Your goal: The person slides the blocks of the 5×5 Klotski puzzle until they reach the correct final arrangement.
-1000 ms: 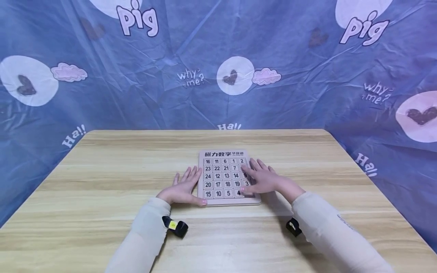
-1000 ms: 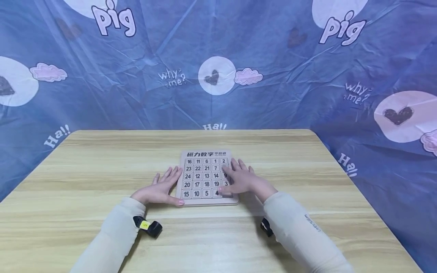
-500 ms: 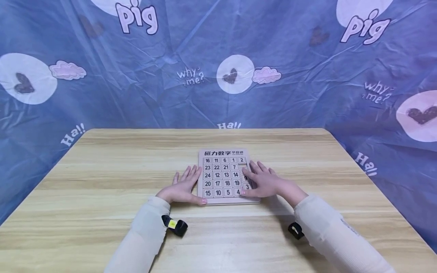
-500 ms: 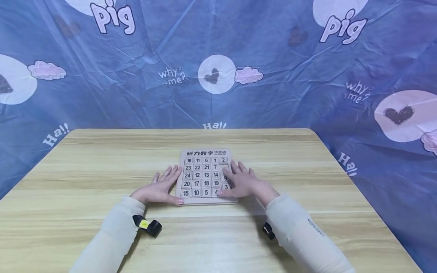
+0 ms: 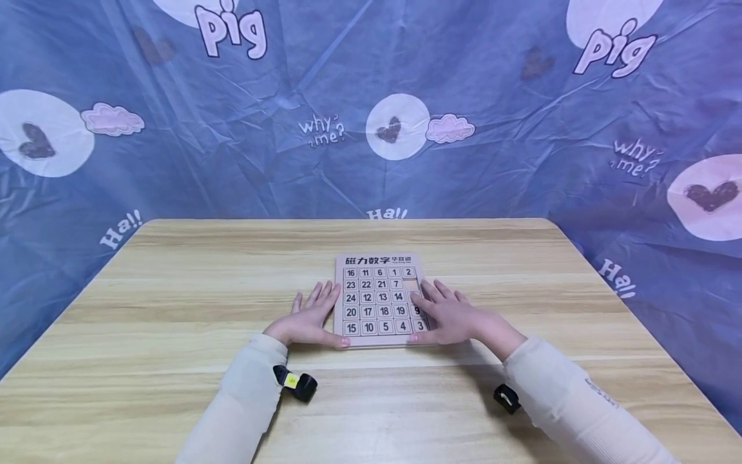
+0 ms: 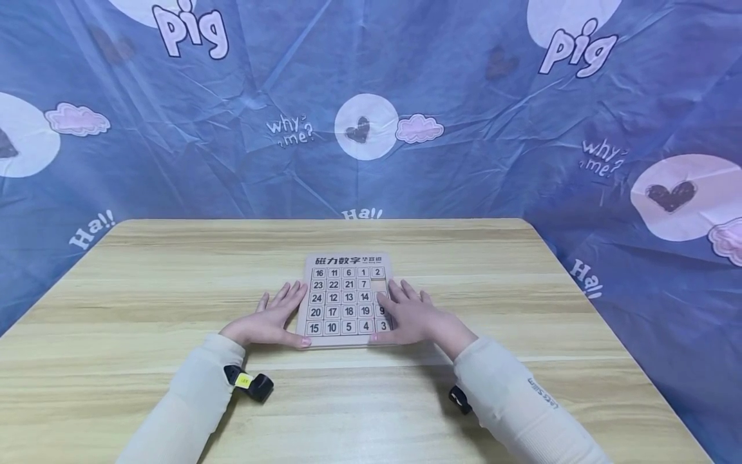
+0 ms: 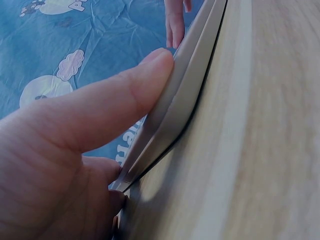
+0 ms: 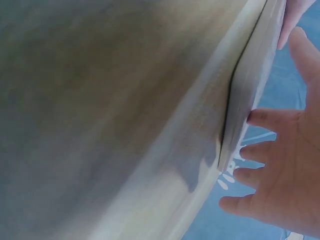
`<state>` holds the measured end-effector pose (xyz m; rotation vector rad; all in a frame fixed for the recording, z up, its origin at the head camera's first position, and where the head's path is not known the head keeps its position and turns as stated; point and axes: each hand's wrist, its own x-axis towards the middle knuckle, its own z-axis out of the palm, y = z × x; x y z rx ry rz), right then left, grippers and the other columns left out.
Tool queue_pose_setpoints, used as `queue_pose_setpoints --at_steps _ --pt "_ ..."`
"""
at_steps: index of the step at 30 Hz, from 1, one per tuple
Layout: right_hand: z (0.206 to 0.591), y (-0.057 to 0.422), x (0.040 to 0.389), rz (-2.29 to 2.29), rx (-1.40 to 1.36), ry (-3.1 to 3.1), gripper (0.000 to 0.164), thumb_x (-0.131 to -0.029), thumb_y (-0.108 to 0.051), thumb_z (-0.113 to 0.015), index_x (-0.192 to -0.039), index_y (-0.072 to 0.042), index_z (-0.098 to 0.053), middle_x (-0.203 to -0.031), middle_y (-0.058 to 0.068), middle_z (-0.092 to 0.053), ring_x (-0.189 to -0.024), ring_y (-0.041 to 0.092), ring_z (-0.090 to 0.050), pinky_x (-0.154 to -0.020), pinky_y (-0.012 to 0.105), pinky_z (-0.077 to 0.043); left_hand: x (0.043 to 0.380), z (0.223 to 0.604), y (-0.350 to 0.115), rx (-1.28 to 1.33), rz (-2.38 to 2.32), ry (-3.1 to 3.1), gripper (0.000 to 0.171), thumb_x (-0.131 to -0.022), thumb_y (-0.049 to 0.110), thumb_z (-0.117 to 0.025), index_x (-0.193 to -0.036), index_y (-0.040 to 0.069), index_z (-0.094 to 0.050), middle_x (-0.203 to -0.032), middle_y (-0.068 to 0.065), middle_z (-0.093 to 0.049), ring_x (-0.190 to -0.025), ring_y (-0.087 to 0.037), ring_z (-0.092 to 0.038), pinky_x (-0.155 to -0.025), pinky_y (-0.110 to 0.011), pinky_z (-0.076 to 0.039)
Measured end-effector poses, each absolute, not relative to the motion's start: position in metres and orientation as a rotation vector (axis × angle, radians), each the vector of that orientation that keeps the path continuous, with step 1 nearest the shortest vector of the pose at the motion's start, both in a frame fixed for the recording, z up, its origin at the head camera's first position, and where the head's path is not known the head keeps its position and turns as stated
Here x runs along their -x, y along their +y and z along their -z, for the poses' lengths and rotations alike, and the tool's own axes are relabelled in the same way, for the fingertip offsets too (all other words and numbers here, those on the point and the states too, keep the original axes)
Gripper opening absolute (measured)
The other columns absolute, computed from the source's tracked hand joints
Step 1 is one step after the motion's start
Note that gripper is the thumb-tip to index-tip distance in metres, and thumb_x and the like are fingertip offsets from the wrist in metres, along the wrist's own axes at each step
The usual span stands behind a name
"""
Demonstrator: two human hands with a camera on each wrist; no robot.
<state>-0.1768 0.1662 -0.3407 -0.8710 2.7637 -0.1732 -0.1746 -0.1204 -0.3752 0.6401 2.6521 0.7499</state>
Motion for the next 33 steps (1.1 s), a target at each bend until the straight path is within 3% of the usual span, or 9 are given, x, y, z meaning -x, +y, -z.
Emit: queue_pose_setpoints --at_steps 5,19,33 --pt "0.338 0.154 0.183 0.163 0.902 2.771 0.084 -0.074 -0.063 -0.046 -0.135 -0.008 -0.030 -0.139 0.023 -0.011 -0.123 0.043 -0.007 -0.091 0.063 -0.012 0.176 0.376 -0.120 -0.630 -0.745 2.653 0.113 -0.061 0.056 -0.066 -0.139 0.009 0.001 -0.142 -0.012 0.008 -0.126 -0.025 0.013 -0.095 -0.049 0.015" --pt "0.345 0.081 0.201 0.052 0.861 2.738 0.077 -0.074 -0.070 -0.034 -0.138 -0.030 -0.017 -0.142 0.014 -0.001 -0.126 0.037 0.002 -0.095 0.057 -0.005 0.176 0.375 -0.119 -0.640 -0.724 2.652 0.111 -0.063 0.056 -0.065 -0.139 0.007 0.000 -0.142 -0.015 0.007 -0.126 -0.026 0.012 -0.094 -0.050 0.014" --pt "0.344 0.089 0.202 -0.023 0.761 2.754 0.076 -0.074 -0.071 -0.030 -0.137 -0.033 -0.016 -0.142 0.012 0.000 -0.126 0.035 0.003 -0.096 0.056 -0.002 0.175 0.375 -0.119 -0.634 -0.728 2.656 0.112 -0.062 0.056 -0.065 -0.139 0.009 0.000 -0.141 -0.013 0.008 -0.126 -0.026 0.013 -0.094 -0.049 0.015"
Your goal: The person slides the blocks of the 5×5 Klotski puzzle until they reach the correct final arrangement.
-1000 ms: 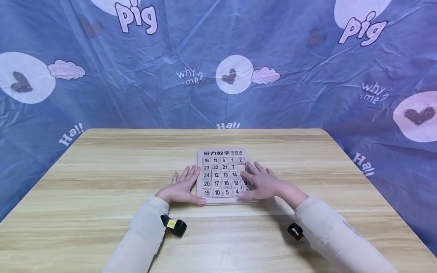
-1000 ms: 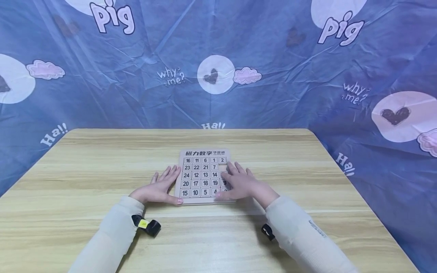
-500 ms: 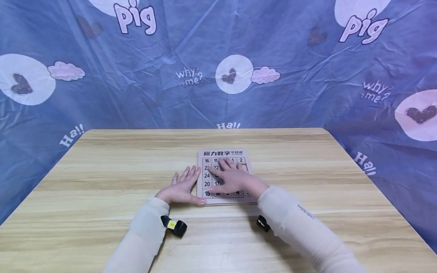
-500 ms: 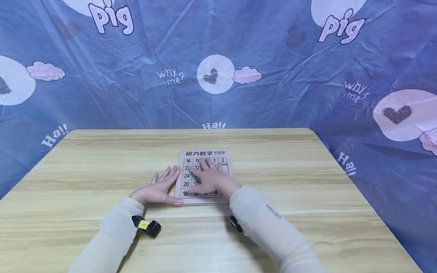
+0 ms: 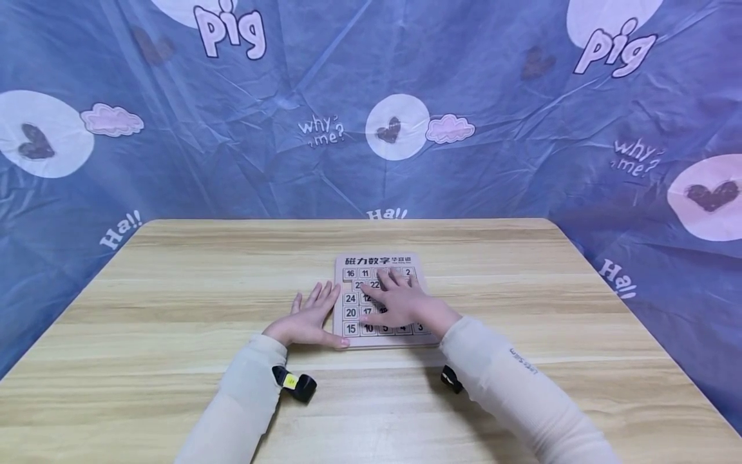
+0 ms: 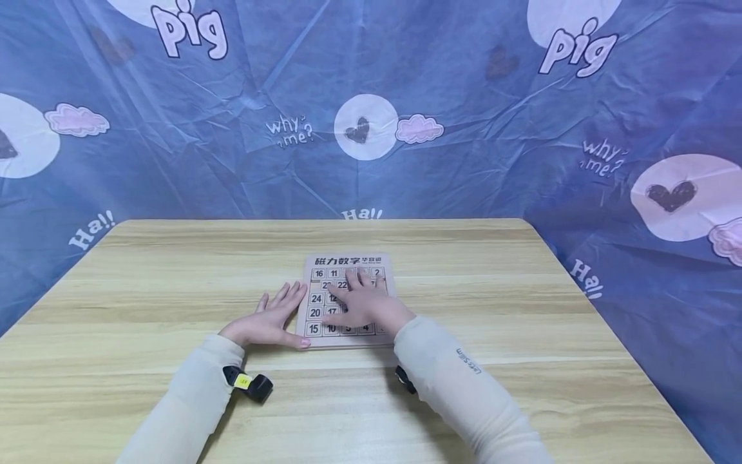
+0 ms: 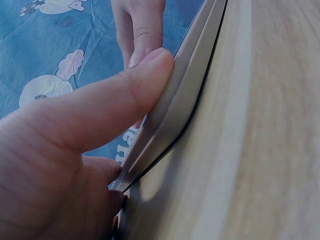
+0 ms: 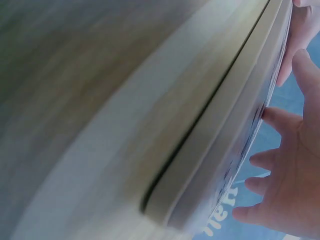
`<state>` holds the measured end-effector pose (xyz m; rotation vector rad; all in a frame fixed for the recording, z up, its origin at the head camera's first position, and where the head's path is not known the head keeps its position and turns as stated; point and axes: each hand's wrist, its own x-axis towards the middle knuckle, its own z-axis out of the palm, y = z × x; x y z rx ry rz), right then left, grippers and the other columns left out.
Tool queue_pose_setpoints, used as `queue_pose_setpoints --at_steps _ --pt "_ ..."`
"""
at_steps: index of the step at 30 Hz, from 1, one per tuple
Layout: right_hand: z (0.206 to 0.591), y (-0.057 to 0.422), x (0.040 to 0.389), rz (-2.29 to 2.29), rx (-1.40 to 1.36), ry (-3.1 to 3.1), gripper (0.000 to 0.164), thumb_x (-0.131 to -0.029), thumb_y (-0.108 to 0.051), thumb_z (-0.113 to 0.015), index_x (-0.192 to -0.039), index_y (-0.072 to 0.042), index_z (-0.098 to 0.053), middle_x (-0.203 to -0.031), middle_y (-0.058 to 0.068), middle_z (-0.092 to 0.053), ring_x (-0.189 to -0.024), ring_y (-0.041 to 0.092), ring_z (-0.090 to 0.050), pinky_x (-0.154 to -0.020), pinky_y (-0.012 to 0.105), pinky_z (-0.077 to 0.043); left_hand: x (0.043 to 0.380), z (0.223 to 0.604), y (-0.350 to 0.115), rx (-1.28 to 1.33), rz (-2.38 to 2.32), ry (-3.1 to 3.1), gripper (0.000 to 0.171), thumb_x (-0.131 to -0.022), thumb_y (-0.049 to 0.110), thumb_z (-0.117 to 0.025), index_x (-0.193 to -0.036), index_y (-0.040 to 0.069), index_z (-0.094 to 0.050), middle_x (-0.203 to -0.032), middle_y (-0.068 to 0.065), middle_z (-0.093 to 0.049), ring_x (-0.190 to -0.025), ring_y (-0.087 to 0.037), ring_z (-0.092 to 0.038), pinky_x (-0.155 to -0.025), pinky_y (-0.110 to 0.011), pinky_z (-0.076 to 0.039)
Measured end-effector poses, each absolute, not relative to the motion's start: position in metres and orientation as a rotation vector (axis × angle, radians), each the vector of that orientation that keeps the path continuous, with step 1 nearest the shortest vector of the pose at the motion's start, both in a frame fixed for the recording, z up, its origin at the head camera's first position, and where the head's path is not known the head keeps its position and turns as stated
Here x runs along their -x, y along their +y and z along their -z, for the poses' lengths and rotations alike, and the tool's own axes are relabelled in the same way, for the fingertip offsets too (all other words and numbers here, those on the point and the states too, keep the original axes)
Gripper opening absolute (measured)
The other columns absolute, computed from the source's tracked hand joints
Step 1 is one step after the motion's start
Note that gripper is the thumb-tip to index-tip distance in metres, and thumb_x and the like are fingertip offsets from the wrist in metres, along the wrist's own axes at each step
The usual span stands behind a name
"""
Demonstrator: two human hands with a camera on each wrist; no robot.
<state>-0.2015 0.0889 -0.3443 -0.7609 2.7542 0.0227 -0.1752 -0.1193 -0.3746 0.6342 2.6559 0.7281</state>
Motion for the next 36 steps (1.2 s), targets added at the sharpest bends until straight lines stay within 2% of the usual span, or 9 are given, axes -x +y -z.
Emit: queue_pose_setpoints --at_steps 15,21,28,36 --pt "0.344 0.102 0.198 0.032 0.806 2.743 0.075 -0.077 -0.068 -0.031 -0.138 -0.027 -0.018 -0.142 0.013 -0.002 -0.125 0.038 0.000 -0.095 0.057 -0.005 0.173 0.373 -0.119 -0.628 -0.729 2.658 0.112 -0.061 0.057 -0.065 -0.139 0.010 0.000 -0.141 -0.014 0.007 -0.126 -0.026 0.012 -0.094 -0.050 0.014" --pt "0.339 0.094 0.179 0.055 0.988 2.701 0.075 -0.077 -0.067 -0.033 -0.138 -0.024 -0.021 -0.142 0.012 -0.004 -0.126 0.036 0.000 -0.094 0.059 -0.006 0.174 0.373 -0.120 -0.637 -0.737 2.649 0.112 -0.062 0.057 -0.065 -0.139 0.007 -0.001 -0.141 -0.015 0.008 -0.126 -0.028 0.012 -0.094 -0.051 0.014" --pt "0.335 0.092 0.151 -0.002 1.151 2.587 0.076 -0.075 -0.070 -0.032 -0.137 -0.026 -0.025 -0.142 0.011 -0.004 -0.126 0.035 0.000 -0.094 0.059 -0.008 0.175 0.373 -0.119 -0.648 -0.714 2.658 0.110 -0.063 0.057 -0.064 -0.139 0.007 -0.001 -0.141 -0.015 0.007 -0.126 -0.028 0.012 -0.094 -0.051 0.015" --pt "0.337 0.092 0.152 -0.037 1.159 2.613 0.073 -0.075 -0.068 -0.034 -0.136 -0.028 -0.027 -0.142 0.012 -0.006 -0.126 0.035 -0.001 -0.094 0.059 -0.007 0.175 0.373 -0.118 -0.641 -0.715 2.652 0.110 -0.063 0.056 -0.064 -0.139 0.008 0.000 -0.141 -0.015 0.008 -0.126 -0.027 0.013 -0.094 -0.051 0.015"
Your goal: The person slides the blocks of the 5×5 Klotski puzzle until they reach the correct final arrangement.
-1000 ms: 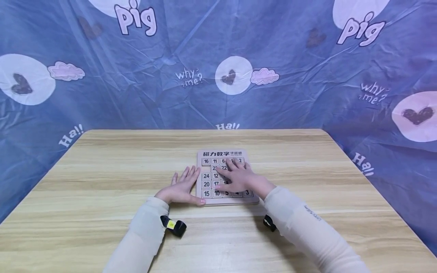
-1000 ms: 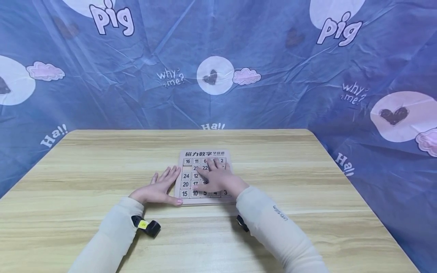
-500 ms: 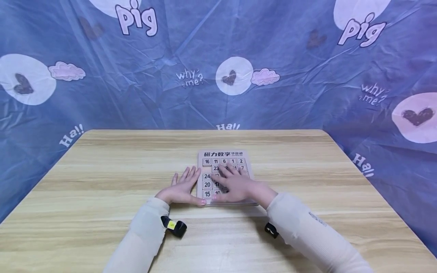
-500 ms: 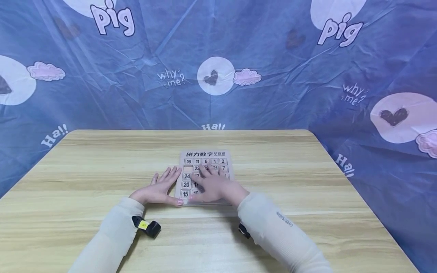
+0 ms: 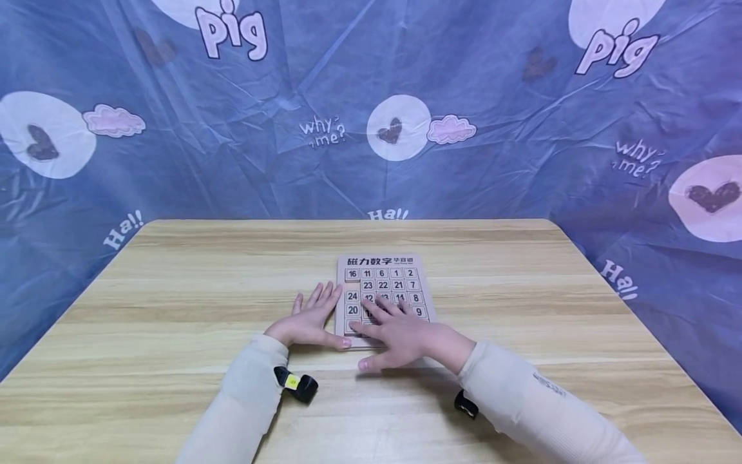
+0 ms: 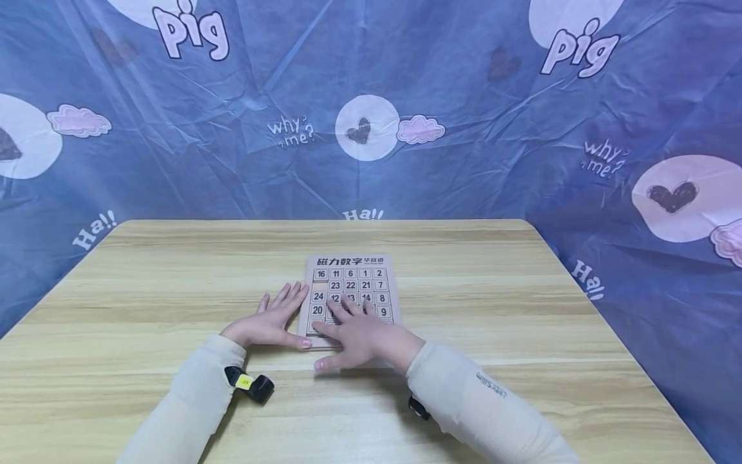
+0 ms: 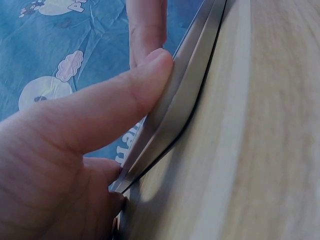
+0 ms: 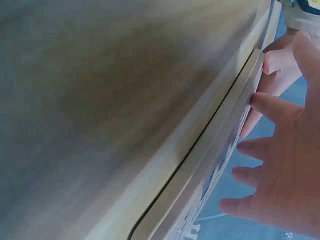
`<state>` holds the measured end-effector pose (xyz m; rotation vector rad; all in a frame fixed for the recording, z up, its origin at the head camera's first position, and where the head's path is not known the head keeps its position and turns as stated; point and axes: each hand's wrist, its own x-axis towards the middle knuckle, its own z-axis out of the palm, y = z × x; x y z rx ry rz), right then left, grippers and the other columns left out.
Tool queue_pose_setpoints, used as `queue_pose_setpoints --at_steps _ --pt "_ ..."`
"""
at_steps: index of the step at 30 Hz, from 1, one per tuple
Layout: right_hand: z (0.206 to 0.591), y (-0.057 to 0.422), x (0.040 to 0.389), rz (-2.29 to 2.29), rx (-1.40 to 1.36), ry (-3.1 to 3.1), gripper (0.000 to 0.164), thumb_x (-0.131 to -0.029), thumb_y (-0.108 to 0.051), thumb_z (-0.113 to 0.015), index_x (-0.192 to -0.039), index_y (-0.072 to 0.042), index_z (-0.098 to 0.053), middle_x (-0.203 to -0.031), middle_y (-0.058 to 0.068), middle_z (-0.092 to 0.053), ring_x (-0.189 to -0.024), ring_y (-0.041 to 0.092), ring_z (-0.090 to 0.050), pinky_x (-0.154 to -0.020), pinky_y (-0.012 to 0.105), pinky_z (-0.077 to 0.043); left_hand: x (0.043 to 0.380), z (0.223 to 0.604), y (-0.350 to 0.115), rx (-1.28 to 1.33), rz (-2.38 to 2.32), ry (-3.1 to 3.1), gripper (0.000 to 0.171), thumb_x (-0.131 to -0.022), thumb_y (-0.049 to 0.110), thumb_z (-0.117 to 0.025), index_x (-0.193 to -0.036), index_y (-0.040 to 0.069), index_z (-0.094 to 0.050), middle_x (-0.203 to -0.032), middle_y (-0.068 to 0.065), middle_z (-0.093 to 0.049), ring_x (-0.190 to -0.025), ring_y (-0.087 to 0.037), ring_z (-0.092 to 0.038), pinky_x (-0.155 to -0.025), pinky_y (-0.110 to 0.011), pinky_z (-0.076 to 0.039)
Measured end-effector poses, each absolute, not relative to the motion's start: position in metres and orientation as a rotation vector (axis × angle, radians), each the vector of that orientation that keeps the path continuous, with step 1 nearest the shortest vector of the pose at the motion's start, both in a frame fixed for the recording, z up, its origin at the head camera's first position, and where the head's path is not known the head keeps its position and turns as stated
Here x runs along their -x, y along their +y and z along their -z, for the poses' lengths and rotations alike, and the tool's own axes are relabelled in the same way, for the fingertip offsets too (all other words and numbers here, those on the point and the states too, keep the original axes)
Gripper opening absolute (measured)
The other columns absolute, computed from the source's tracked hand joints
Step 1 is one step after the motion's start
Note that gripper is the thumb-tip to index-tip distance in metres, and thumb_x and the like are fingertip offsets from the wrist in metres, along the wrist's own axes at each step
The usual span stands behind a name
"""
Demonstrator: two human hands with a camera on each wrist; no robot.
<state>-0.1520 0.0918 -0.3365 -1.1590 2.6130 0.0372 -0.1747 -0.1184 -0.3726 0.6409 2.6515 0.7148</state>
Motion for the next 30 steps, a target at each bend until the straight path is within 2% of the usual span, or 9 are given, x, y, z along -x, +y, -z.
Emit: queue_pose_setpoints --at_steps 9,20,26,30 --pt "0.337 0.090 0.163 -0.033 1.107 2.646 0.070 -0.076 -0.066 -0.037 -0.136 -0.029 -0.027 -0.142 0.013 -0.008 -0.126 0.036 -0.002 -0.093 0.060 -0.008 0.174 0.374 -0.118 -0.639 -0.721 2.656 0.111 -0.062 0.057 -0.064 -0.139 0.009 0.000 -0.141 -0.014 0.008 -0.126 -0.026 0.013 -0.094 -0.050 0.015" --pt "0.339 0.091 0.166 0.014 1.102 2.660 0.071 -0.077 -0.066 -0.034 -0.136 -0.029 -0.025 -0.142 0.012 -0.006 -0.126 0.036 -0.002 -0.093 0.060 -0.008 0.173 0.376 -0.119 -0.632 -0.738 2.659 0.111 -0.062 0.057 -0.064 -0.139 0.009 0.000 -0.141 -0.014 0.008 -0.126 -0.026 0.013 -0.094 -0.051 0.015" --pt "0.333 0.118 0.157 0.134 1.139 2.667 0.069 -0.078 -0.066 -0.032 -0.136 -0.027 -0.028 -0.142 0.012 -0.006 -0.126 0.038 -0.001 -0.093 0.060 -0.007 0.172 0.376 -0.118 -0.628 -0.752 2.661 0.111 -0.061 0.056 -0.065 -0.139 0.011 0.000 -0.141 -0.013 0.008 -0.126 -0.026 0.013 -0.094 -0.050 0.015" --pt "0.329 0.148 0.148 0.180 1.131 2.676 0.067 -0.081 -0.062 -0.034 -0.134 -0.021 -0.034 -0.141 0.016 -0.010 -0.125 0.040 -0.004 -0.092 0.061 -0.007 0.173 0.375 -0.118 -0.630 -0.753 2.663 0.112 -0.061 0.055 -0.066 -0.139 0.011 0.001 -0.142 -0.012 0.007 -0.126 -0.026 0.012 -0.094 -0.050 0.015"
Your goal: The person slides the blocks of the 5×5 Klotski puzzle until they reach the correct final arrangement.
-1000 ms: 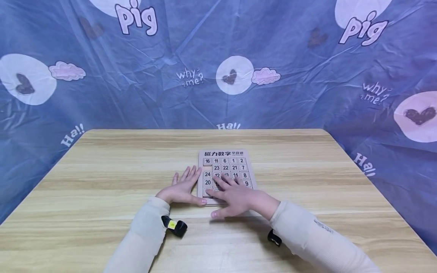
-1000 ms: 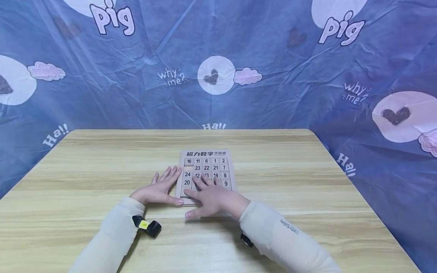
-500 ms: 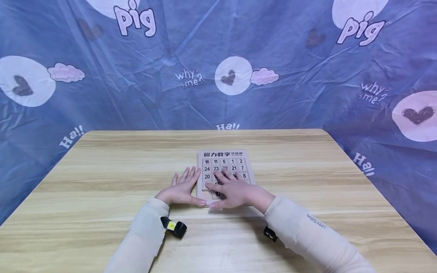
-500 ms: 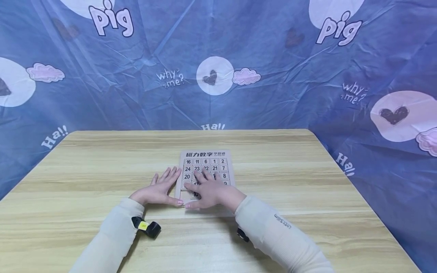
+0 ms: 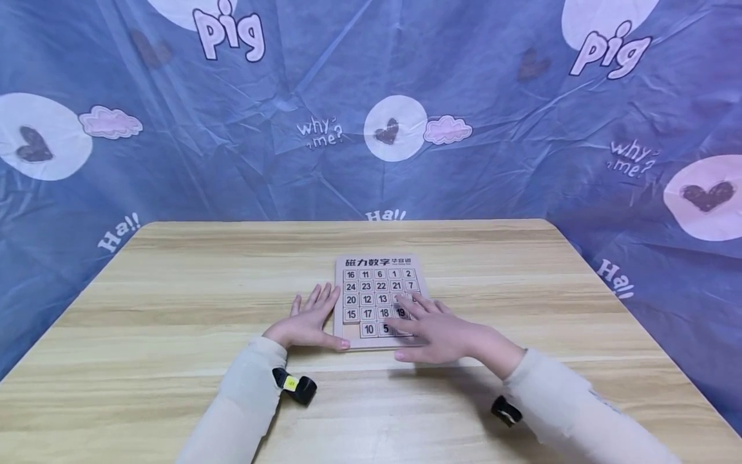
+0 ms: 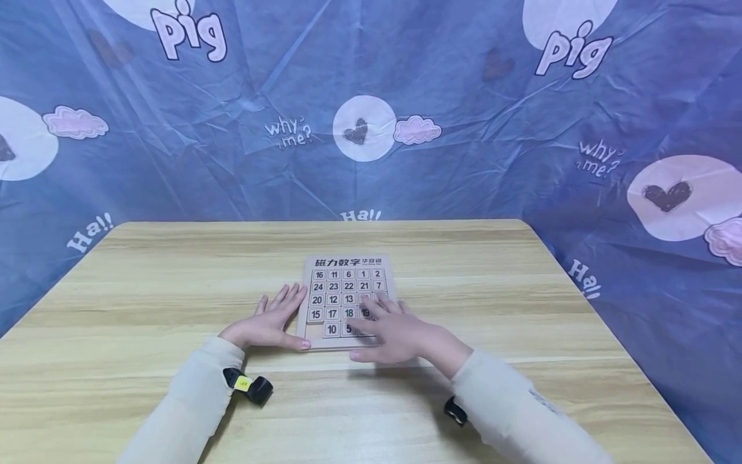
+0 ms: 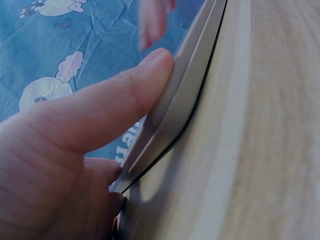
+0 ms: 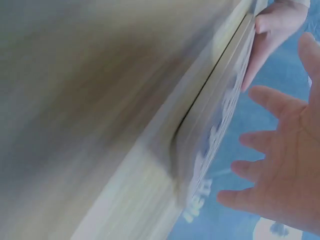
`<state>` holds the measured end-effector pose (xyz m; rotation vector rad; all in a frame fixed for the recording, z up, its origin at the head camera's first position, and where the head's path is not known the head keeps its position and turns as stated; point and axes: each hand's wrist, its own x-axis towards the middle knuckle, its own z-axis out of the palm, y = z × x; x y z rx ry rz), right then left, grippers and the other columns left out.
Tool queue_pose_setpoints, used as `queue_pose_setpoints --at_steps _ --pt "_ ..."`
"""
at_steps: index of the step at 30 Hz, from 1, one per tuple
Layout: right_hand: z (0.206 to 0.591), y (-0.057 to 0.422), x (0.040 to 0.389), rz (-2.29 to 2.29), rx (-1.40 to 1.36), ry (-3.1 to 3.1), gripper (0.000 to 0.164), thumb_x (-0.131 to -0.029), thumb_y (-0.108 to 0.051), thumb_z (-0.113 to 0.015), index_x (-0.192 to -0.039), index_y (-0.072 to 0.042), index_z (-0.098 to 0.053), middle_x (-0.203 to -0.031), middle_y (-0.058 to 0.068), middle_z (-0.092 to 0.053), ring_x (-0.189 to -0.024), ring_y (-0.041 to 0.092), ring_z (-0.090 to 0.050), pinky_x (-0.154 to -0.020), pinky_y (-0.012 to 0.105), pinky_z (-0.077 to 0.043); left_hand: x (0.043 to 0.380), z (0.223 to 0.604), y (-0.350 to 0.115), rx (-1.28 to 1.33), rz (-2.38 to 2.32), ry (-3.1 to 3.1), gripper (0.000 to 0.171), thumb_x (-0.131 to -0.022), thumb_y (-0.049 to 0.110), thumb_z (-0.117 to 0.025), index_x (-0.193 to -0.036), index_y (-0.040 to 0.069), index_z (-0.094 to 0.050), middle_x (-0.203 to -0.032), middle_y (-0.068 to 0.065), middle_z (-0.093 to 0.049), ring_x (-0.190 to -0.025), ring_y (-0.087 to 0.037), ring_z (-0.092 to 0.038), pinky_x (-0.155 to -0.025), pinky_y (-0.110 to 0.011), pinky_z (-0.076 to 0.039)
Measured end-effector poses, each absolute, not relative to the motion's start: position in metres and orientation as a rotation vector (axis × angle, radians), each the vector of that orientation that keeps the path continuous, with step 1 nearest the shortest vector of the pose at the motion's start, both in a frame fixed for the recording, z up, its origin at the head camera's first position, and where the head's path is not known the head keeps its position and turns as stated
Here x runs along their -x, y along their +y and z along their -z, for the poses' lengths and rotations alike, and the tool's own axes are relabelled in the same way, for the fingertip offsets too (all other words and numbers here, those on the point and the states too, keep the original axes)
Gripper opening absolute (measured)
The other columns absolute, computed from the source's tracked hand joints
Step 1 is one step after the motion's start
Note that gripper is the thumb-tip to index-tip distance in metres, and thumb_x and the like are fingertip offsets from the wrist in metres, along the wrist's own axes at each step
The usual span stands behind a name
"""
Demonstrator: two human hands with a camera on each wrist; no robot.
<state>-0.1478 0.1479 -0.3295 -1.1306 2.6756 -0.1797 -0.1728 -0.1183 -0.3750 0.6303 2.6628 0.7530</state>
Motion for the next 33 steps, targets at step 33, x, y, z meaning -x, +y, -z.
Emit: queue_pose_setpoints --at_steps 33 --pt "0.336 0.167 0.153 0.264 1.075 2.679 0.070 -0.080 -0.058 -0.041 -0.134 -0.014 -0.033 -0.140 0.020 -0.009 -0.123 0.044 -0.006 -0.090 0.064 -0.010 0.174 0.375 -0.119 -0.626 -0.753 2.659 0.112 -0.061 0.057 -0.065 -0.139 0.010 0.000 -0.141 -0.012 0.008 -0.126 -0.025 0.013 -0.094 -0.050 0.015"
